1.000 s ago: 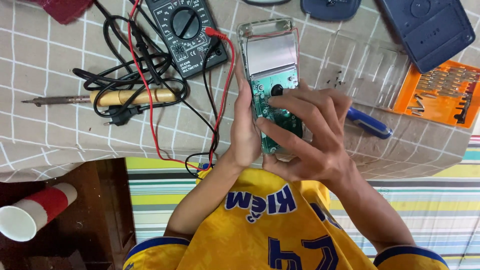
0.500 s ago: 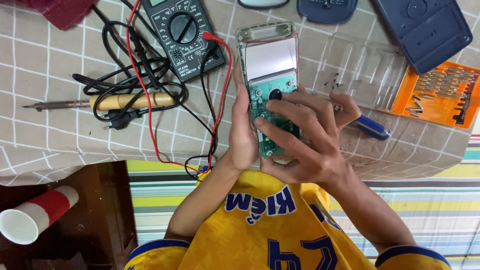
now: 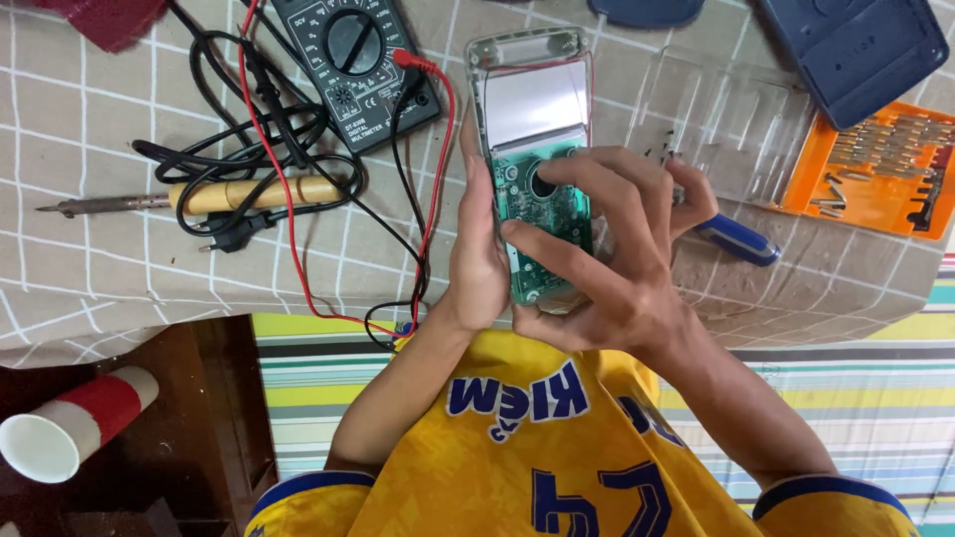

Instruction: The person handles a disassembled mobile phone, aligns and presses the circuit board into the transparent housing, then picks up a blue calculator and uses a screwdriver to remove screws from its back cover. The person continues unscrewing the calculator while holding it steady.

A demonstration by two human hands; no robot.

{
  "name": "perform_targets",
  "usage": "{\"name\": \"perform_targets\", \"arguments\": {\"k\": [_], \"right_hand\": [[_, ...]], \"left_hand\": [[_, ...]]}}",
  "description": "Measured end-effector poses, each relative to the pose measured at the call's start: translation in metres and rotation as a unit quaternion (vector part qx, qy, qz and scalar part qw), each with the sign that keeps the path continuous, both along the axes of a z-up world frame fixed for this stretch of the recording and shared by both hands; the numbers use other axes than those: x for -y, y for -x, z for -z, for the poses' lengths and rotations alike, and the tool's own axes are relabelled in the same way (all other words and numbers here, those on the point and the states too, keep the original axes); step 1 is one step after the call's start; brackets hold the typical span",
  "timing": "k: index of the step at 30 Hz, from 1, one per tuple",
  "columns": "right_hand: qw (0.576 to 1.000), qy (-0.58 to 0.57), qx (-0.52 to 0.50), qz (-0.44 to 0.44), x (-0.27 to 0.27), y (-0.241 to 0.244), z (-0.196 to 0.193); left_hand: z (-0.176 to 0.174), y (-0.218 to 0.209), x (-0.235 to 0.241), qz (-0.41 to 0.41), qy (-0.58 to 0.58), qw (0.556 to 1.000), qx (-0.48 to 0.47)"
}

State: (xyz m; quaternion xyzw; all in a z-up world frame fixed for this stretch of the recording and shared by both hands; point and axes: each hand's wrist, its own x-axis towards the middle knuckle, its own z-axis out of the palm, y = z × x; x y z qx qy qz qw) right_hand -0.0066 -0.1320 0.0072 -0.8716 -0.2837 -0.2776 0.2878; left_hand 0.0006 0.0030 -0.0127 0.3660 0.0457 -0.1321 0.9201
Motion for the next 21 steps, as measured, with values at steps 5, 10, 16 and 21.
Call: {"name": "perform_targets", "arguments": {"k": [5, 10, 16, 21], "right_hand": [[0.996, 0.034, -0.084, 0.004, 0.004, 0.006, 0.003], [0.990, 0.074, -0.119, -0.015, 0.014, 0.007, 0.002], [0.985, 0.113, -0.131, -0.018, 0.018, 0.008, 0.005], [0.986, 0.117, -0.121, -0.017, 0.021, 0.005, -0.002]], "left_hand": [[0.019, 0.005, -0.003, 0.077, 0.285, 0.952, -0.083], [0.011, 0.001, -0.007, 0.077, 0.294, 0.944, -0.130], [0.021, -0.001, -0.011, 0.080, 0.253, 0.957, -0.116], [0.012, -0.003, -0.005, 0.064, 0.269, 0.959, -0.065]]}}
